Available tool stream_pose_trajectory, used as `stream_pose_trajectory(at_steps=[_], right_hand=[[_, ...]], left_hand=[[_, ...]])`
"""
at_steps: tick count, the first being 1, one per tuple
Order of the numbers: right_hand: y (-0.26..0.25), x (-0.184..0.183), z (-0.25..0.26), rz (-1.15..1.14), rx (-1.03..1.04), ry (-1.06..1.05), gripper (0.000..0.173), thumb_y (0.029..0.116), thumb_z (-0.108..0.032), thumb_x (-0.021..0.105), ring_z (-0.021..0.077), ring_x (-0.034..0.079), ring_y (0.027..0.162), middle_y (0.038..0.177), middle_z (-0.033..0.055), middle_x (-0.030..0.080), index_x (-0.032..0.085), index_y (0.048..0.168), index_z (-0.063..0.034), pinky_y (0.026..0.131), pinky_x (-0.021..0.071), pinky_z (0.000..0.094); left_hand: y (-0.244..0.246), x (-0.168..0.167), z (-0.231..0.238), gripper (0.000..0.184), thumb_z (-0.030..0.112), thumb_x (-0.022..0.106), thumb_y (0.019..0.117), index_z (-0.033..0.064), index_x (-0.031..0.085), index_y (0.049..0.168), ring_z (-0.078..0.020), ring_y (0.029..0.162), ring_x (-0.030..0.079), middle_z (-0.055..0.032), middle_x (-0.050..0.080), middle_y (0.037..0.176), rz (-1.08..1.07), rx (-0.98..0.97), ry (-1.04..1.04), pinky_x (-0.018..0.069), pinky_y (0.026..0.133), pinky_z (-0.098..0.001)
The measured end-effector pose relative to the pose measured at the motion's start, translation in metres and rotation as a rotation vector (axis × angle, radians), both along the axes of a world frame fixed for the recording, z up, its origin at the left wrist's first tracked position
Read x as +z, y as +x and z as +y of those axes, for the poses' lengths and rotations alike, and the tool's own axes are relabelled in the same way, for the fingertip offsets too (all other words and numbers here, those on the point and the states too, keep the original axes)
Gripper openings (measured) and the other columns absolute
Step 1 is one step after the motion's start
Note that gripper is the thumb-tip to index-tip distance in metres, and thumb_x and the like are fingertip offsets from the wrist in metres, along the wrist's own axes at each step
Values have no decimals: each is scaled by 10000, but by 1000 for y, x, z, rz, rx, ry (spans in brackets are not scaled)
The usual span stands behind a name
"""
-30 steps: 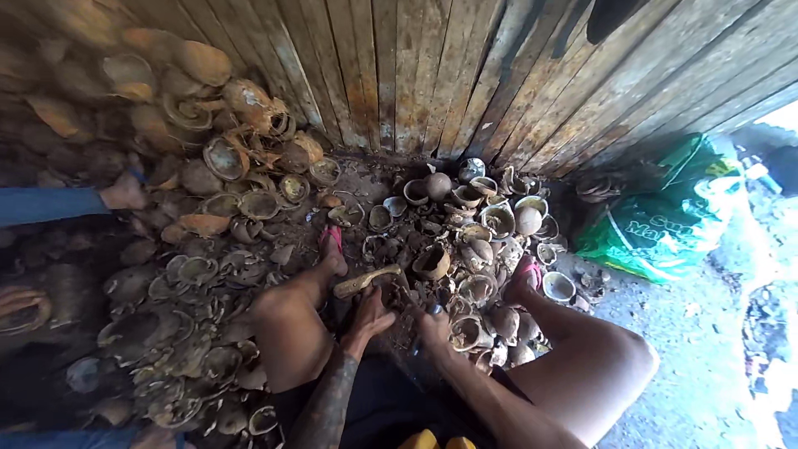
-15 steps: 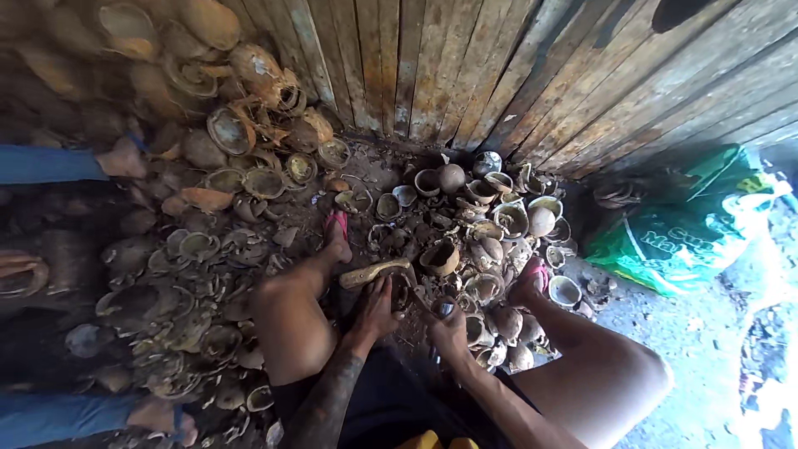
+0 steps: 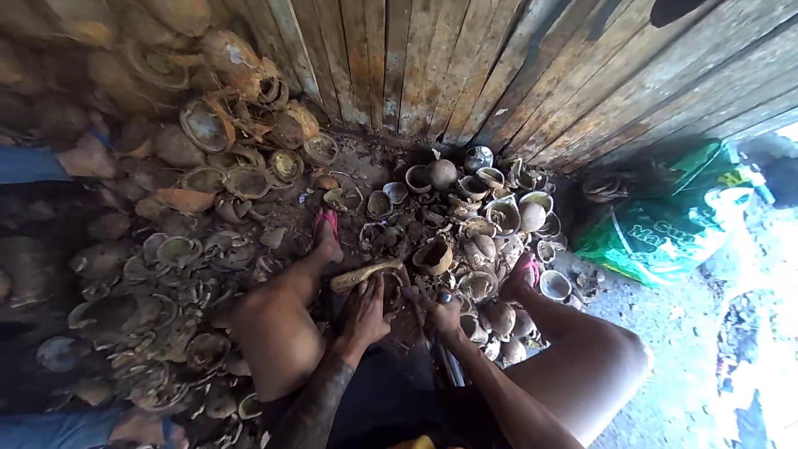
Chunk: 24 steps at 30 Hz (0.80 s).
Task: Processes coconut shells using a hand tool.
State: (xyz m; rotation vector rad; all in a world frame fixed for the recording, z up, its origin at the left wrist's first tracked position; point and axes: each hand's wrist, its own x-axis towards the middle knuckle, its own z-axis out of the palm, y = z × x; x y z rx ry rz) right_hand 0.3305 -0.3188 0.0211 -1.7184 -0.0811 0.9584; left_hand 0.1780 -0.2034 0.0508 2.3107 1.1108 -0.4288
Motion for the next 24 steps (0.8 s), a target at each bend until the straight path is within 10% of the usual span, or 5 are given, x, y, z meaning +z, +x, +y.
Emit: stream_pose_trajectory(at_steps=[7, 14, 21, 24], right_hand=[[-34, 26, -7, 313, -151, -31, 178, 930, -79, 727, 131, 458, 440, 619, 65, 531, 570, 909, 2, 425, 460, 311], [-49, 29, -8, 204, -230, -31, 239, 852, -16, 769, 121, 460, 442, 575, 40, 515, 551, 755, -33, 426, 439, 301], [-54, 62, 11, 786, -521, 81, 223, 1016, -187, 509, 59, 364, 336, 477, -33, 386, 538, 818, -90, 334, 377, 218], [-40, 44, -5, 381, -282, 57, 112, 931, 3, 659, 94, 410, 410, 584, 28, 474, 552, 905, -17, 391, 416, 260]], left_hand=[[-1, 6, 14, 1032, 393, 790, 807, 65, 252, 1624, -332, 1488, 362, -123, 414, 1608, 58, -127, -46, 303, 1212, -494], [-7, 0, 16, 1011, 422, 788, 810, 47, 294, 1608, -338, 1466, 398, -153, 453, 1577, 33, -186, -60, 292, 1215, -500], [-8, 1, 13, 985, 535, 727, 863, 53, 298, 1607, -317, 1476, 387, -131, 434, 1596, 18, -191, -52, 289, 1219, -480], [-9, 1, 16, 1032, 545, 753, 822, 58, 296, 1609, -315, 1470, 399, -130, 441, 1590, 34, -231, -38, 302, 1215, -483]])
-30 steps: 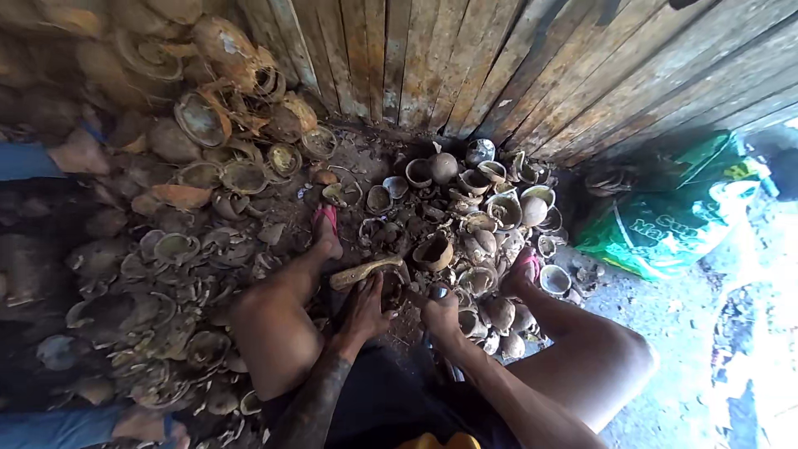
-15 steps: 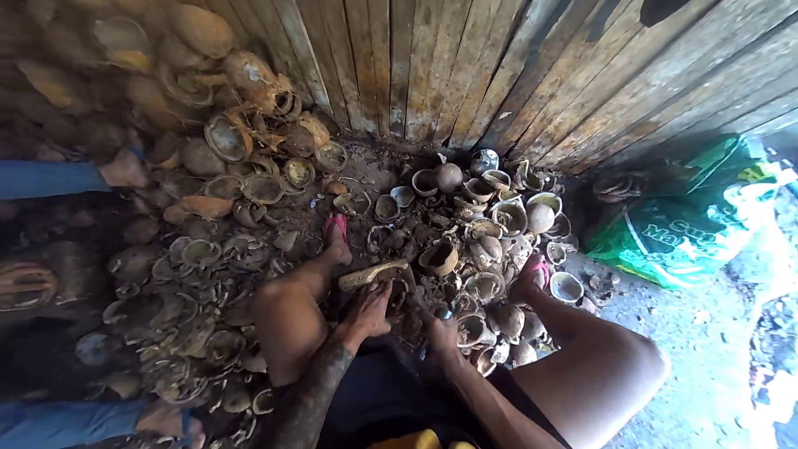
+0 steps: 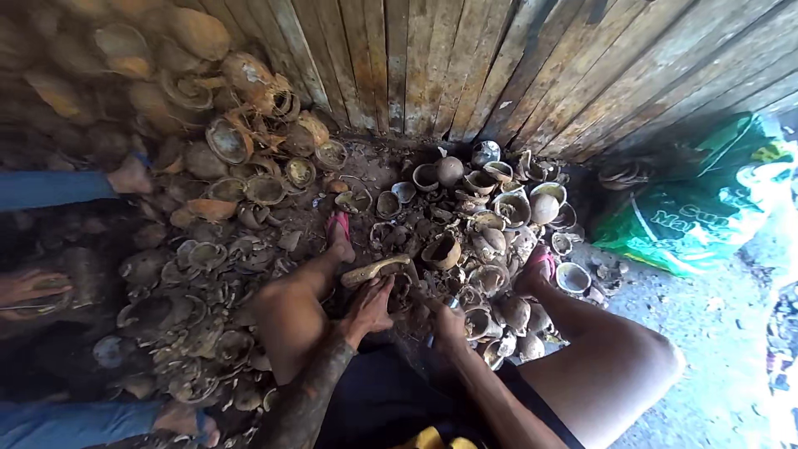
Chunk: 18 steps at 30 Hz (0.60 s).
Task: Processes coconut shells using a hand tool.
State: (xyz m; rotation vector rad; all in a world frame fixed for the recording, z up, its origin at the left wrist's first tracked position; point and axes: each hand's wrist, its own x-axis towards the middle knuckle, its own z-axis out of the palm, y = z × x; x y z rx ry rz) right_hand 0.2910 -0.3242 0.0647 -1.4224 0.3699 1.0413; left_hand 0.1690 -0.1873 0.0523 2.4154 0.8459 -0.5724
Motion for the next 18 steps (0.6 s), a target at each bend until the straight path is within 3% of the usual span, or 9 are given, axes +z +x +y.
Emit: stream_pose_trajectory(at_steps=[2, 6, 8, 11, 13, 16, 18], right_hand=[[4, -18, -7, -272, 124, -14, 226, 810, 13, 778, 115, 442, 418, 591, 37, 510, 555, 828, -17, 397, 442, 292], [17, -36, 4, -329, 140, -10, 277, 747, 13, 812, 110, 439, 416, 580, 28, 501, 544, 798, -39, 389, 430, 291], [20, -41, -2, -556, 274, 42, 271, 705, -40, 827, 86, 510, 497, 629, 15, 548, 585, 827, -38, 479, 480, 268], [11, -34, -8, -855, 539, 133, 241, 736, -134, 805, 95, 603, 664, 740, 35, 629, 643, 873, -19, 656, 542, 298], [0, -30, -12, -791, 468, 165, 208, 757, -99, 795, 96, 611, 672, 748, 44, 638, 649, 871, -4, 668, 549, 284], [-11, -7, -10, -364, 105, 82, 208, 819, 19, 772, 107, 488, 457, 638, 53, 547, 573, 880, 14, 441, 476, 278], [-8, 0, -2, -180, 1, 21, 231, 861, 7, 761, 131, 447, 415, 641, 72, 525, 550, 955, 9, 384, 455, 312]], left_hand=[[0, -1, 0, 1043, 534, 771, 813, 59, 296, 1610, -308, 1468, 402, -123, 451, 1585, -12, 9, -6, 300, 1219, -470], [0, -1, -2, 1051, 514, 753, 834, 43, 242, 1623, -326, 1472, 399, -144, 445, 1586, -29, 72, 9, 307, 1217, -459], [1, -2, -7, 1069, 528, 758, 825, 33, 242, 1620, -334, 1475, 396, -160, 437, 1589, -30, 78, 26, 304, 1220, -466], [1, 3, -8, 1034, 526, 756, 836, 17, 281, 1600, -318, 1463, 417, -165, 450, 1576, -8, 86, 39, 303, 1221, -450], [3, 5, -9, 990, 507, 734, 868, 21, 282, 1603, -318, 1451, 437, -172, 470, 1559, 10, 98, 43, 313, 1216, -454], [4, 3, -9, 834, 517, 625, 963, 57, 333, 1595, -337, 1417, 480, -190, 496, 1530, 4, 159, 5, 363, 1188, -491], [0, -5, -11, 699, 484, 547, 1013, 72, 411, 1562, -334, 1382, 521, -187, 542, 1489, -70, 219, -3, 388, 1170, -505]])
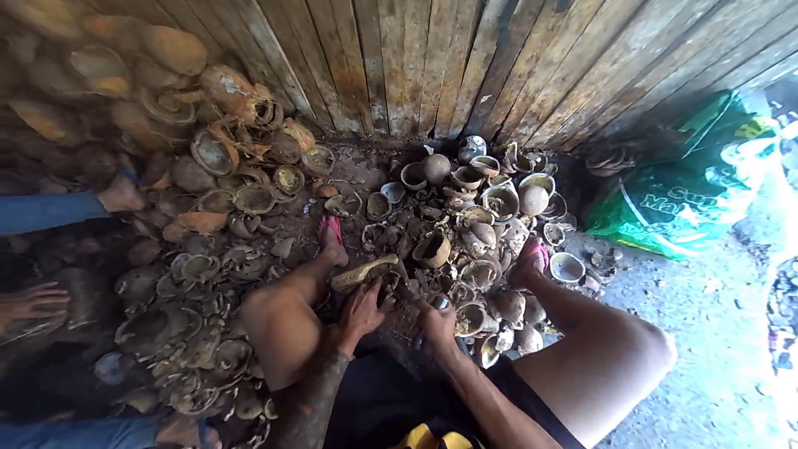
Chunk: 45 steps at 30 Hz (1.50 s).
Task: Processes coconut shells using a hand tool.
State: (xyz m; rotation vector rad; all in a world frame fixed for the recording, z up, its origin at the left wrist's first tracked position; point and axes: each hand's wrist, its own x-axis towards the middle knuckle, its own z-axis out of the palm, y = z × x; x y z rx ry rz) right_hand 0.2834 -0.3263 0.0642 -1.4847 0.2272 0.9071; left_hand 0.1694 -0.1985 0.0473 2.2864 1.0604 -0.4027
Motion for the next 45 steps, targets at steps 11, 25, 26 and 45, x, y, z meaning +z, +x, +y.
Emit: stream_pose_trajectory(at_steps=[11, 25, 26, 45], right_hand=[[42, -27, 6, -839, 1017, -61, 394, 878, -321, 721, 310, 727, 943, 993, 161, 742, 696, 1137, -26, 877, 573, 541], [-4, -39, 17, -652, 423, -11, 301, 753, -155, 832, 203, 687, 780, 843, 116, 703, 689, 965, 4, 767, 581, 431], [-4, -40, 16, -639, 417, -7, 312, 755, -158, 837, 202, 684, 785, 847, 119, 701, 687, 972, 8, 771, 578, 427], [6, -22, -13, -173, 143, 19, 241, 761, -7, 841, 92, 504, 520, 632, 22, 556, 603, 796, -21, 514, 481, 281]], left_hand=[[1, 2, 8, 491, 369, 463, 1081, -17, 582, 1361, -349, 1250, 616, -237, 658, 1275, -170, 310, -26, 441, 1097, -532], [7, 46, 18, 380, 311, 516, 1073, -12, 669, 1204, -278, 1061, 675, -196, 691, 1127, -265, 273, -185, 511, 985, -476], [14, 57, 17, 378, 308, 509, 1071, -10, 670, 1197, -308, 1088, 660, -207, 687, 1128, -215, 195, -161, 486, 997, -509], [138, 133, 32, 449, 197, 585, 1038, 84, 536, 1470, -315, 1327, 570, -157, 574, 1454, -469, -168, 7, 461, 1110, -545]])
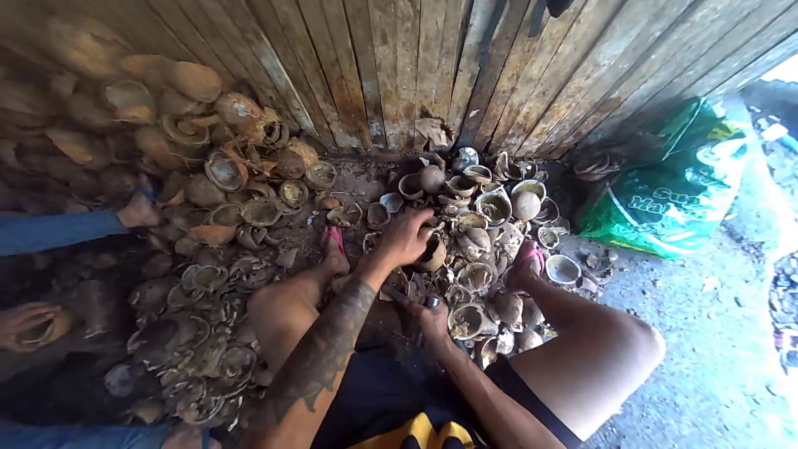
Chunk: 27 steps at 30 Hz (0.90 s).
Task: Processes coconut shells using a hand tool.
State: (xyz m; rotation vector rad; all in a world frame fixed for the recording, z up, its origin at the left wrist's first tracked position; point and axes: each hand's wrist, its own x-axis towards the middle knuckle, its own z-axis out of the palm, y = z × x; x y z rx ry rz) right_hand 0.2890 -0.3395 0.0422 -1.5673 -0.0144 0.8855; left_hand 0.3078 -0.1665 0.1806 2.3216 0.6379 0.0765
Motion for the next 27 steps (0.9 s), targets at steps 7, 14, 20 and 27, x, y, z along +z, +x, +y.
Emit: stream_pose_trajectory(at_steps=[7, 14, 20, 27], right_hand=[[5, 35, -51, 229, -105, 31, 197, 830, 44, 727, 131, 453, 432, 626, 66, 525, 544, 877, -10, 395, 434, 286], [-4, 45, -43, 287, -125, 81, 178, 884, 29, 685, 114, 420, 399, 593, 41, 486, 515, 890, -24, 371, 429, 282], [-9, 41, -23, 494, -209, -5, 172, 945, -3, 652, 109, 401, 382, 569, 33, 451, 486, 920, -39, 361, 427, 277], [-8, 27, 12, 739, -305, 13, 159, 998, -120, 562, 84, 386, 364, 515, 0, 423, 543, 854, -54, 355, 395, 240]], left_hand=[[-96, -135, -24, 619, 130, 649, 934, 165, 489, 1531, -387, 1416, 439, -170, 512, 1503, 472, 34, 31, 364, 1165, -569], [-132, -120, -36, 481, 319, 529, 1063, -32, 517, 1392, -379, 1248, 605, -261, 614, 1320, 503, 559, -231, 462, 1078, -529], [-124, -123, -48, 467, 258, 416, 1084, -26, 461, 1451, -365, 1125, 677, -265, 625, 1290, 583, 645, -260, 534, 981, -523], [-117, -131, -50, 447, 266, 458, 1072, -43, 523, 1388, -336, 1042, 701, -249, 655, 1219, 532, 736, -312, 563, 919, -491]])
